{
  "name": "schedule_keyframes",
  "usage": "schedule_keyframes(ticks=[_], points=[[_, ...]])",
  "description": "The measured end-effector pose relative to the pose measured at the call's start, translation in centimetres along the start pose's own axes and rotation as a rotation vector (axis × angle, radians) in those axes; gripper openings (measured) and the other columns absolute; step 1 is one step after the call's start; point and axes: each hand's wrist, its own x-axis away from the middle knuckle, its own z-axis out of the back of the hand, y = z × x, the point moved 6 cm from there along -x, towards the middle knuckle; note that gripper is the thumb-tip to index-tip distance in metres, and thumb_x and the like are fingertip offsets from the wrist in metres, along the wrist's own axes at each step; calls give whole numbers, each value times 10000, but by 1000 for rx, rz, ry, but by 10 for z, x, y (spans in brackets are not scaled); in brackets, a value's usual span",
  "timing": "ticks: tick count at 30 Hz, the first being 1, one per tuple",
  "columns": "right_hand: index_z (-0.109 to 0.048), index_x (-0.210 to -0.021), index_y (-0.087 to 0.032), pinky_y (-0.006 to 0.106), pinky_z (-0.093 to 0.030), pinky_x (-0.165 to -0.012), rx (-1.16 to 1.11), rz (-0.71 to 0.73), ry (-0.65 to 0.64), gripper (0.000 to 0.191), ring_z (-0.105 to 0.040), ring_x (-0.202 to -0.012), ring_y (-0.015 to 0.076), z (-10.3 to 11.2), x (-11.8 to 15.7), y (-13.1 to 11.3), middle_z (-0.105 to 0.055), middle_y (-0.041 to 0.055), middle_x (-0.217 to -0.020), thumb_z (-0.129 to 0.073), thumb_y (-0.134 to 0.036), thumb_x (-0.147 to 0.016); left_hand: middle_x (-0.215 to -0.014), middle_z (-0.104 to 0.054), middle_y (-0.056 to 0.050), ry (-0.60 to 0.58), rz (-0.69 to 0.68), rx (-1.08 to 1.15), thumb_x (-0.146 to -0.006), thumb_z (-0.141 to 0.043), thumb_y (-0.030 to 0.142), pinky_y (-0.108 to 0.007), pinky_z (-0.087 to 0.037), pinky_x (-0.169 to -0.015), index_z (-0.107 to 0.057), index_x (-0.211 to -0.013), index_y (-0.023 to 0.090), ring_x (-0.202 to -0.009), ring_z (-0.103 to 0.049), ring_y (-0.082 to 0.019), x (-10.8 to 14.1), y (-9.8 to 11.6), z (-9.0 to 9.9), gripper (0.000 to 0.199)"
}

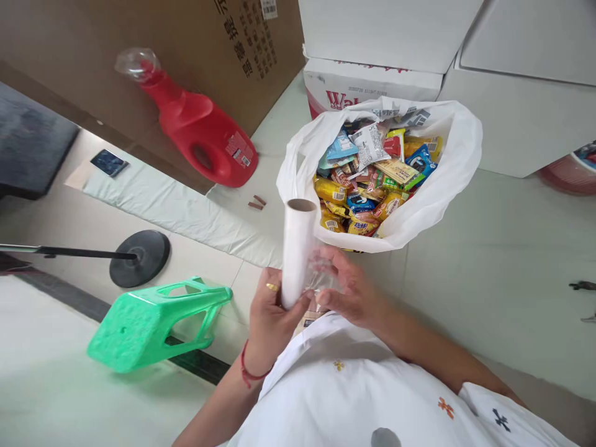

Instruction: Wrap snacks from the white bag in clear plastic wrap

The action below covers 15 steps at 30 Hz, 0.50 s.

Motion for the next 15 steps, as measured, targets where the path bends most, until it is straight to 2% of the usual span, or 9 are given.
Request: schedule_keyframes(ticks=[3, 4, 6, 8, 10, 12, 15], points=[[-665, -1027, -296, 418, -567, -911, 190, 147, 325, 307, -664, -979, 220, 17, 4, -20, -678, 39, -1030, -597, -592, -980, -896, -582, -18, -26, -21, 106, -789, -809, 393, -265, -502, -680, -635, -880, 201, -794, -585, -161, -4, 9, -23, 276], [-645, -959, -290, 398, -570, -837, 244, 171, 427, 275, -658, -876, 203, 25, 7, -25, -667, 30, -944, -546, -539, -1021, -919, -599, -25, -73, -5, 214, -788, -825, 409, -272, -512, -706, -646, -917, 200, -818, -598, -167, -6, 10, -33, 304], [-595, -927, -287, 349, -550, -679, 318, 170, 549, 288, -616, -676, 170, 41, 14, -33, -634, 4, -801, -462, -505, -1061, -962, -633, -35, -197, 52, 489, -777, -853, 457, -289, -525, -741, -650, -962, 201, -823, -623, -168, -11, 11, -54, 377], [-563, -960, -291, 305, -504, -571, 413, 154, 606, 291, -555, -531, 143, 57, 18, -42, -588, -33, -679, -417, -515, -1073, -1011, -660, -34, -335, 139, 756, -767, -866, 486, -297, -530, -732, -639, -994, 209, -775, -637, -149, -16, 16, -76, 425], [-554, -982, -292, 281, -482, -549, 584, 162, 638, 293, -543, -485, 134, 73, 22, -56, -564, -55, -615, -397, -520, -1079, -1042, -678, -18, -446, 232, 936, -732, -900, 449, -293, -527, -725, -625, -1052, 234, -744, -642, -131, -20, 24, -98, 474], [-556, -971, -287, 268, -478, -563, 790, 183, 644, 298, -571, -497, 134, 88, 27, -72, -578, -55, -604, -395, -513, -1081, -984, -685, 1, -543, 298, 1025, -690, -932, 410, -286, -522, -750, -630, -1087, 244, -761, -639, -128, -23, 33, -117, 525], [-578, -958, -273, 255, -459, -572, 1078, 219, 633, 297, -590, -503, 132, 111, 39, -92, -592, -54, -587, -405, -479, -1082, -844, -626, 12, -667, 337, 1097, -634, -962, 407, -299, -528, -831, -670, -938, 197, -841, -629, -148, -21, 47, -140, 471]])
